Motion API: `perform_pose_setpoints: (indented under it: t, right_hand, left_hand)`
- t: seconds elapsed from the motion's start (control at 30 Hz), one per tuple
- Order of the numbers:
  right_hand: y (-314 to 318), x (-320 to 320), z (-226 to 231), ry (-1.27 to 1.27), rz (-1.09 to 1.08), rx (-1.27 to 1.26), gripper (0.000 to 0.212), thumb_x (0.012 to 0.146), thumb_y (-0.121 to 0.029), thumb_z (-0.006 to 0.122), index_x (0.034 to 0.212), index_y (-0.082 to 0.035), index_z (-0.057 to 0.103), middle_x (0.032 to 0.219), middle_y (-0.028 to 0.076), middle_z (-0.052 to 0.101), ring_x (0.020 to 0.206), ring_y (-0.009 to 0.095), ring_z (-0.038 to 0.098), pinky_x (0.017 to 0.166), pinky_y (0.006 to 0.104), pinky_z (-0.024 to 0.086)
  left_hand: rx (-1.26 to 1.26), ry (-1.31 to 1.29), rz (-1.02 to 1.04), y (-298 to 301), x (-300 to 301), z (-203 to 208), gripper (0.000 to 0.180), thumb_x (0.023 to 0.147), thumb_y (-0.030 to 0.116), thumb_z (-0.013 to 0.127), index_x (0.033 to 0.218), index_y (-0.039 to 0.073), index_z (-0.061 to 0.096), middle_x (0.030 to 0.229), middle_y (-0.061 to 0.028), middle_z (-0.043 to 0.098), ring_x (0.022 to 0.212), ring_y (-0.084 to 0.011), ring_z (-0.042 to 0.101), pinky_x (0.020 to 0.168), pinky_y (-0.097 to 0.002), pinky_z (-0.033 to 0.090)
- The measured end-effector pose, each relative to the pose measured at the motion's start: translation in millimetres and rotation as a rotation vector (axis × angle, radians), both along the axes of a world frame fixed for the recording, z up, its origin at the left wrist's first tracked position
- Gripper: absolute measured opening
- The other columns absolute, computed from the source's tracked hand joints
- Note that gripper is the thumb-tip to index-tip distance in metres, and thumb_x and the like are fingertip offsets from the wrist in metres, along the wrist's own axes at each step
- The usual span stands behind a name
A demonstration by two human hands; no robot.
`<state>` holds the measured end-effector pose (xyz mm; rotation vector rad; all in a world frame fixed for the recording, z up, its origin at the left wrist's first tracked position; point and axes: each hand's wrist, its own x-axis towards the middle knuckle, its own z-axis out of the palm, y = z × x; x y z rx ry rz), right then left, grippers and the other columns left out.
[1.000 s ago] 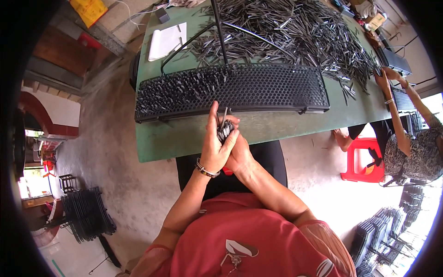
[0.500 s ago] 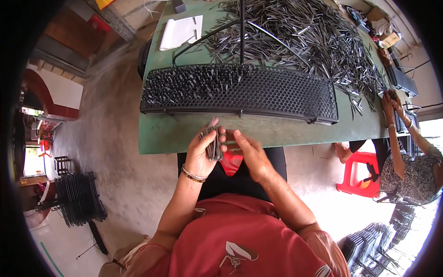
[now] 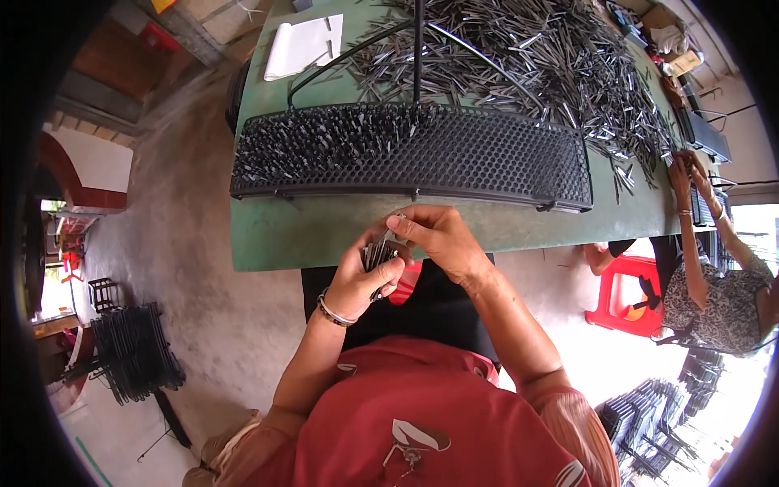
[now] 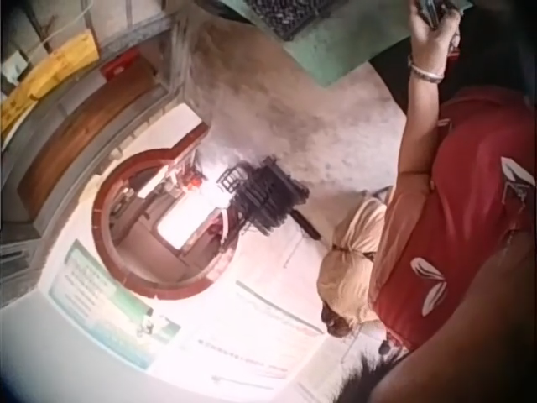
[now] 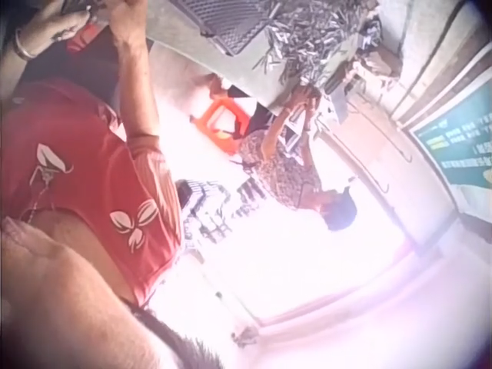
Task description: Assembling metal components by inserting thin metal strips into a slotted frame.
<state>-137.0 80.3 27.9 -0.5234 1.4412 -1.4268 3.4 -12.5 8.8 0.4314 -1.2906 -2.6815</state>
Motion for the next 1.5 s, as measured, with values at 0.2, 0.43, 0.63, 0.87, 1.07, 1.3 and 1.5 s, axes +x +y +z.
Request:
perform_pose_setpoints:
  t: [0.2,0.43,0.63,0.87,1.07,1.3,1.5]
  right_hand:
    - [0,-15,-4,-0.028,-0.084,-0.011,0.027,0.089,-0.021,0.061,0.101,0.003,0.064,0.087,0.006,0.065,0.077,0.011,0.059,0.071,0.0256,0.047]
    - [-7,-41,3,-0.044,-0.203,-0.066,0.027,0.090,-0.021,0.059,0.102,0.002,0.063,0.088,0.006,0.065,0.078,0.012,0.060,0.071,0.0244,0.047]
    - [-28,-68,19,0.510,-0.284,-0.105,0.025,0.090,-0.018,0.059,0.103,0.004,0.064,0.086,0.006,0.066,0.078,0.009,0.059,0.072,0.0228,0.048]
    - [-52,-90,14,0.983,-0.152,-0.153,0.019,0.086,-0.010,0.062,0.103,-0.002,0.065,0.089,0.007,0.066,0.081,0.013,0.061,0.072,0.0260,0.047]
    - [-54,-90,11,1.039,-0.089,-0.146,0.019,0.086,-0.011,0.062,0.103,-0.003,0.065,0.093,0.010,0.067,0.084,0.019,0.063,0.073,0.0286,0.048]
    - [-56,-91,11,1.188,-0.112,-0.211,0.020,0.083,-0.008,0.064,0.102,-0.003,0.065,0.092,0.012,0.066,0.082,0.023,0.063,0.072,0.0302,0.049]
    - [-58,-95,5,1.357,-0.025,-0.291,0.020,0.081,-0.006,0.064,0.100,-0.002,0.065,0.092,0.013,0.066,0.081,0.029,0.063,0.072,0.0333,0.050]
  left_hand:
    - [0.073,-0.064,-0.007,-5,-3,-3,0.043,0.087,0.009,0.061,0.125,0.000,0.042,0.085,-0.0083,0.061,0.055,-0.0037,0.045,0.045,-0.0177,0.037]
    - [0.021,-0.080,-0.037,-12,-6,-3,0.038,0.088,0.009,0.056,0.122,-0.002,0.045,0.084,-0.0077,0.058,0.053,-0.0031,0.040,0.044,-0.0181,0.034]
    - [0.149,-0.172,0.094,-12,-4,-10,0.031,0.087,0.007,0.055,0.116,-0.002,0.049,0.084,-0.0090,0.057,0.051,-0.0040,0.039,0.043,-0.0180,0.031]
    - [0.322,-0.110,0.011,-4,-1,-12,0.029,0.085,0.008,0.059,0.111,-0.001,0.052,0.089,-0.0115,0.060,0.054,-0.0058,0.045,0.046,-0.0196,0.037]
    - [0.227,-0.175,-0.054,-3,2,-13,0.026,0.086,0.009,0.056,0.109,0.000,0.054,0.091,-0.0106,0.061,0.056,-0.0068,0.047,0.049,-0.0202,0.039]
    - [0.203,-0.235,-0.069,-1,-2,-12,0.020,0.088,0.012,0.055,0.103,0.000,0.054,0.078,-0.0042,0.057,0.061,-0.0093,0.053,0.056,-0.0220,0.046]
    - [0.194,-0.242,-0.104,0,-1,-13,0.020,0.088,0.013,0.055,0.104,0.001,0.055,0.074,-0.0022,0.056,0.061,-0.0097,0.056,0.057,-0.0223,0.047]
